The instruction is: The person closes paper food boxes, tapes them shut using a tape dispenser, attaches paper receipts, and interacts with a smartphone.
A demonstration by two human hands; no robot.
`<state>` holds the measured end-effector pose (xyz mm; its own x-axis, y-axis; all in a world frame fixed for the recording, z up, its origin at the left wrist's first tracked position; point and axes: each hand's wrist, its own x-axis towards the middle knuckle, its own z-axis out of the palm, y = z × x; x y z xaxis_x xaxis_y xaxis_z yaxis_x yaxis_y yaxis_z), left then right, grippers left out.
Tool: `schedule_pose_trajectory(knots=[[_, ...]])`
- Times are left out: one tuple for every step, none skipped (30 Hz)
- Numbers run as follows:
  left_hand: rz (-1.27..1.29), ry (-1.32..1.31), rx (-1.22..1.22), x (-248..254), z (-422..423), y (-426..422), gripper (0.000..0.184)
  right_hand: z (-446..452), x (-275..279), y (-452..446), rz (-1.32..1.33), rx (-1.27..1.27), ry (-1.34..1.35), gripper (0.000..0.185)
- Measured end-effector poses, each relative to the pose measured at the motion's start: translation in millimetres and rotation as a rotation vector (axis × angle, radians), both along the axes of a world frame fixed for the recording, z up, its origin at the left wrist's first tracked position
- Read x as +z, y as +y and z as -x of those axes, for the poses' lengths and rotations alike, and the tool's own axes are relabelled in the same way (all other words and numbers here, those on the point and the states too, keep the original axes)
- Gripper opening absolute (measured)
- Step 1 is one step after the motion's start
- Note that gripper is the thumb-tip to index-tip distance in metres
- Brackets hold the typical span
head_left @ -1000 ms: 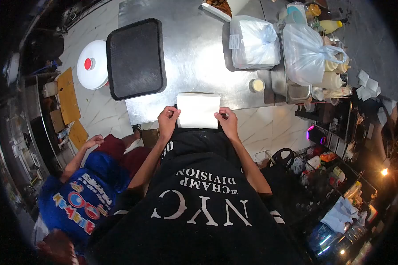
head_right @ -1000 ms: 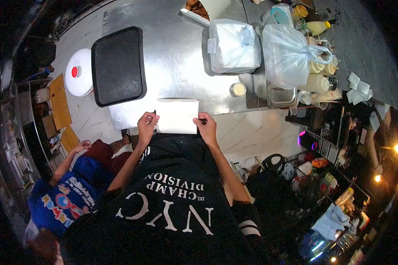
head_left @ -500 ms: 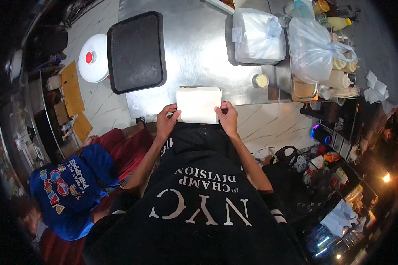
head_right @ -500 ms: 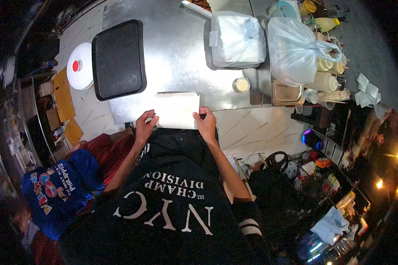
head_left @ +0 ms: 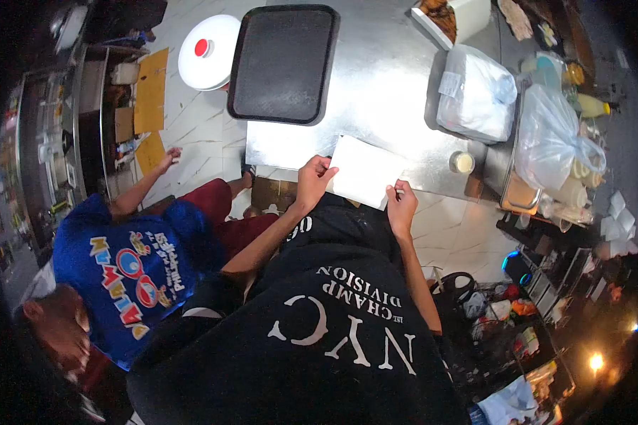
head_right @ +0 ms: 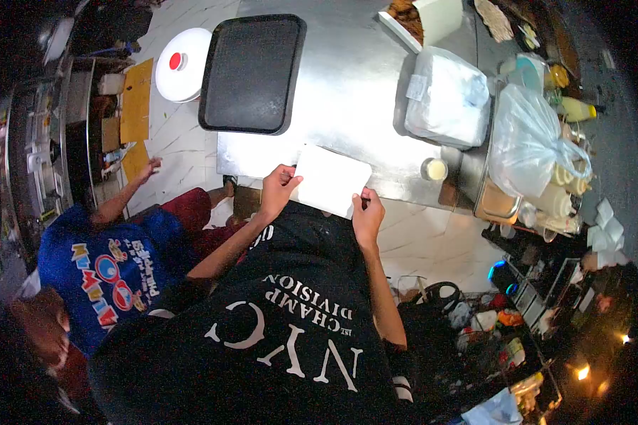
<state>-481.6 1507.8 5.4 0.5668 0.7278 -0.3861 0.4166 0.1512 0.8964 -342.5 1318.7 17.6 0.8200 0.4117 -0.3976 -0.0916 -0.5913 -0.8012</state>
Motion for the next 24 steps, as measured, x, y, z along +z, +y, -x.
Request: schedule_pose_trajectory(knots=[[-0.019,-0.002,-0.004,-2.0,-0.6,0.1,0.017,-1.4,1.0,-0.5,0.007,0.015,-0.001,0.022],[-0.037,-0.003,-0.009,-3.9,-0.6,0.6,0.017,-1.1,-3.5,-1.2,-0.021,0.022,-0.016,0.022],[-0.053,-0.004,-0.018,-6.0,0.2,0.5,0.017,-1.4,-1.6,-0.2,-0.019,0.019,0.0,0.021],[-0.046,-0.013,-0.016,-8.2,0.9,0.4,0.018,-2.2,0.1,0.5,-0.018,0.015,0.016,0.021],[-0.039,-0.023,-0.015,-10.2,1.5,0.6,0.018,-2.8,1.9,1.8,-0.015,0.01,0.031,0.02],[-0.031,-0.033,-0.016,-9.2,0.6,0.3,0.019,-2.4,2.5,2.2,-0.008,0.008,0.022,0.02],[-0.096,-0.026,-0.016,-9.3,0.5,-2.6,0.018,-0.9,1.4,2.0,-0.001,0.007,0.011,0.019],[-0.161,-0.019,-0.017,-7.7,-0.6,-4.9,0.018,-0.8,1.4,3.1,0.005,0.005,0.002,0.019],[-0.226,-0.01,-0.019,-4.1,-1.9,-6.3,0.017,-0.6,2.4,4.1,0.007,-0.004,0.01,0.019],[-0.245,-0.008,-0.025,-0.7,-2.9,-7.0,0.016,-0.2,3.4,4.6,0.009,-0.014,0.018,0.019],[-0.265,-0.006,-0.032,2.8,-4.2,-6.2,0.016,-0.2,4.1,6.0,0.009,-0.025,0.028,0.018],[-0.286,-0.004,-0.041,5.5,-4.8,-5.7,0.015,0.2,3.8,6.2,0.002,-0.022,0.027,0.018],[-0.286,0.007,-0.054,8.0,-5.2,-5.4,0.014,0.6,3.5,5.9,-0.005,-0.021,0.026,0.018],[-0.287,0.018,-0.067,10.7,-6.0,-4.5,0.014,0.3,3.2,5.7,-0.012,-0.021,0.025,0.018],[-0.289,0.029,-0.08,9.5,-5.3,-4.3,0.014,0.1,4.9,6.5,-0.011,-0.026,0.029,0.018],[-0.301,0.011,-0.095,8.5,-4.6,-4.3,0.011,0.6,6.8,7.0,-0.01,-0.033,0.035,0.017],[-0.296,-0.007,-0.08,7.3,-5.0,-4.7,0.011,1.3,8.2,8.2,-0.01,-0.04,0.04,0.017],[-0.291,-0.025,-0.068,4.8,-6.0,-6.6,0.011,2.4,7.0,7.6,-0.031,-0.078,0.028,0.016],[-0.284,-0.044,-0.056,1.4,-6.4,-7.9,0.011,4.8,4.9,7.8,-0.05,-0.116,0.017,0.016],[-0.28,0.01,-0.076,-1.6,-5.8,-8.6,0.012,6.9,3.2,7.4,-0.067,-0.156,0.005,0.016],[-0.285,-0.037,-0.043,-2.0,-8.1,-9.0,0.012,9.2,2.1,7.7,-0.071,-0.173,0.021,0.016],[-0.287,-0.085,-0.012,-2.4,-13.2,-10.4,0.012,9.9,1.3,7.4,-0.073,-0.194,0.035,0.015],[-0.29,-0.134,0.019,-2.6,-17.8,-11.5,0.013,10.1,0.4,7.1,-0.077,-0.214,0.048,0.015],[-0.17,-0.04,-0.017,-3.5,-17.0,-10.5,0.014,9.9,0.4,7.7,-0.08,-0.224,0.05,0.015]])
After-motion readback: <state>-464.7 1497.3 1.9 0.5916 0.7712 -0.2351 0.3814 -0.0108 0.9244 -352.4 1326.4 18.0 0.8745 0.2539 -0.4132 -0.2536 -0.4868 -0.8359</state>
